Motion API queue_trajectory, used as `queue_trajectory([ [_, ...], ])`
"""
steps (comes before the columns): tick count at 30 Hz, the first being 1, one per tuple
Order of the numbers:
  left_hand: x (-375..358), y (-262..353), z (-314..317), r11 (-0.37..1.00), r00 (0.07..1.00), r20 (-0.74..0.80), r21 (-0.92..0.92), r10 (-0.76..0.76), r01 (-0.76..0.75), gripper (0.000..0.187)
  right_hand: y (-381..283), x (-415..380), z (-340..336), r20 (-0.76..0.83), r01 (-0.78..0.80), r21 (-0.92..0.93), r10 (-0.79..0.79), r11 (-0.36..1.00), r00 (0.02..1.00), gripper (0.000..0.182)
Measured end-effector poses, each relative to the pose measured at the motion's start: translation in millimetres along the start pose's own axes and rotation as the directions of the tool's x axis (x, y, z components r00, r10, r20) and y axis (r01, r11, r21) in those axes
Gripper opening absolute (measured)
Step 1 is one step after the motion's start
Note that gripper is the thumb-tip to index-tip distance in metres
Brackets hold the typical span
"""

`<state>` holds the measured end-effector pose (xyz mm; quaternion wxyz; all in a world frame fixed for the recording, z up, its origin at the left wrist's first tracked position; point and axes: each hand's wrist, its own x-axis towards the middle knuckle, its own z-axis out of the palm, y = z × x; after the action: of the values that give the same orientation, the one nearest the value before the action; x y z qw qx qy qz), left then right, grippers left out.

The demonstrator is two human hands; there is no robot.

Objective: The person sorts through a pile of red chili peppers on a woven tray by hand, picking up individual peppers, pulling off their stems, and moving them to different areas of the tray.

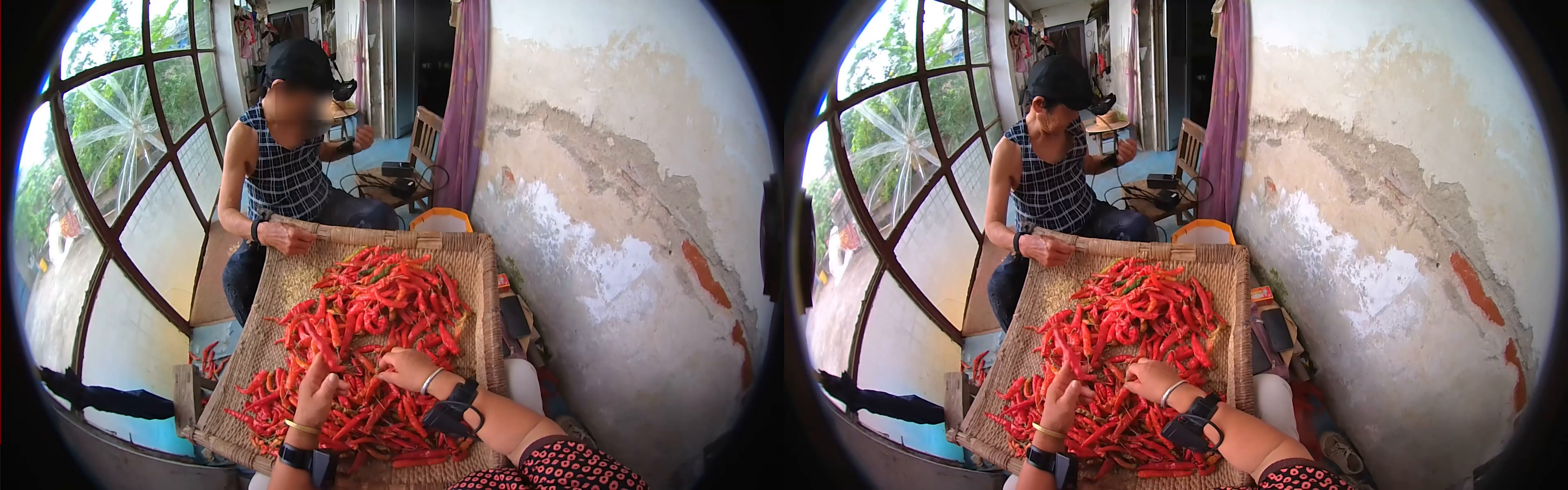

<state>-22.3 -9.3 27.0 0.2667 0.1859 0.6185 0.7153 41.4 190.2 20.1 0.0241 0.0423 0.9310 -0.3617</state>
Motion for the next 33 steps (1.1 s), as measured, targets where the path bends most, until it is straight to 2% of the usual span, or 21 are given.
queue_trajectory([
  [1, 1, 3, 4, 0.983, 0.984, -0.151, -0.146, 0.09, -0.112, 0.03, -1, -1, -1, -0.028, 0.025, -0.284, -0.034, 0.959, 0.999, 0.023],
  [2, 4, -5, -3, 0.987, 0.991, -0.125, -0.146, 0.044, -0.063, 0.039, -1, -2, -3, -0.037, 0.024, -0.289, -0.036, 0.957, 0.999, 0.023],
  [3, 4, -13, -5, 0.987, 0.991, -0.121, -0.146, 0.049, -0.067, 0.039, 0, -4, -1, 0.01, 0.021, -0.384, -0.019, 0.923, 1.0, 0.024],
  [4, 5, -21, -8, 1.0, 1.0, -0.026, -0.025, -0.001, 0.0, 0.038, -1, -6, 1, 0.056, 0.023, -0.474, 0.004, 0.88, 0.998, 0.024],
  [5, 5, -29, -10, 0.993, 0.996, 0.062, 0.102, -0.059, 0.053, 0.038, -2, -7, 1, 0.052, 0.023, -0.477, 0.002, 0.878, 0.999, 0.024],
  [6, 3, -32, -8, 0.978, 0.981, 0.124, 0.165, -0.151, 0.129, 0.037, -4, -7, 0, 0.113, 0.028, -0.503, 0.033, 0.864, 0.993, 0.023],
  [7, 2, -33, -5, 0.978, 0.981, 0.125, 0.165, -0.147, 0.126, 0.037, -5, -7, 0, 0.174, 0.036, -0.528, 0.067, 0.848, 0.982, 0.023],
  [8, -2, -35, 0, 0.957, 0.969, 0.213, 0.284, -0.125, 0.061, 0.035, -2, -7, 3, 0.152, 0.047, -0.54, 0.043, 0.84, 0.987, 0.024],
  [10, -10, -20, 11, 0.855, 0.932, 0.349, 0.509, -0.102, -0.097, 0.031, 5, -4, 8, 0.166, 0.043, -0.549, 0.058, 0.835, 0.984, 0.023],
  [13, -11, -23, 12, 0.829, 0.9, 0.417, 0.543, -0.128, -0.133, 0.03, 5, -4, 9, 0.195, 0.042, -0.555, 0.082, 0.831, 0.977, 0.023],
  [17, -12, -19, 11, 0.785, 0.898, 0.417, 0.6, -0.141, -0.155, 0.028, 0, -6, 8, 0.218, 0.082, -0.544, 0.046, 0.835, 0.975, 0.02],
  [23, -11, -19, 16, 0.757, 0.919, 0.388, 0.621, -0.074, -0.202, 0.028, -3, -5, 10, 0.262, 0.102, -0.592, 0.071, 0.799, 0.962, 0.017],
  [25, -9, -25, 15, 0.696, 0.91, 0.414, 0.65, 0.01, -0.304, 0.033, -2, -2, 10, 0.265, 0.1, -0.594, 0.077, 0.799, 0.961, 0.017],
  [27, -10, -22, 17, 0.665, 0.928, 0.369, 0.68, 0.053, -0.309, 0.038, -2, -3, 11, 0.274, 0.096, -0.591, 0.087, 0.801, 0.958, 0.017],
  [29, -13, -14, 20, 0.637, 0.942, 0.32, 0.708, 0.096, -0.305, 0.043, -4, -5, 7, 0.246, 0.139, -0.532, -0.004, 0.835, 0.969, 0.015],
  [30, -14, -9, 21, 0.687, 0.946, 0.321, 0.676, 0.051, -0.266, 0.046, -9, -7, 3, 0.25, 0.139, -0.531, -0.002, 0.836, 0.968, 0.015],
  [32, -13, -10, 21, 0.733, 0.946, 0.323, 0.642, 0.006, -0.224, 0.05, -21, -9, -9, 0.24, 0.139, -0.306, -0.065, 0.942, 0.968, 0.02],
  [33, -10, -14, 19, 0.748, 0.945, 0.327, 0.621, 0.025, -0.235, 0.052, -22, -9, -9, 0.243, 0.138, -0.302, -0.064, 0.943, 0.968, 0.02],
])
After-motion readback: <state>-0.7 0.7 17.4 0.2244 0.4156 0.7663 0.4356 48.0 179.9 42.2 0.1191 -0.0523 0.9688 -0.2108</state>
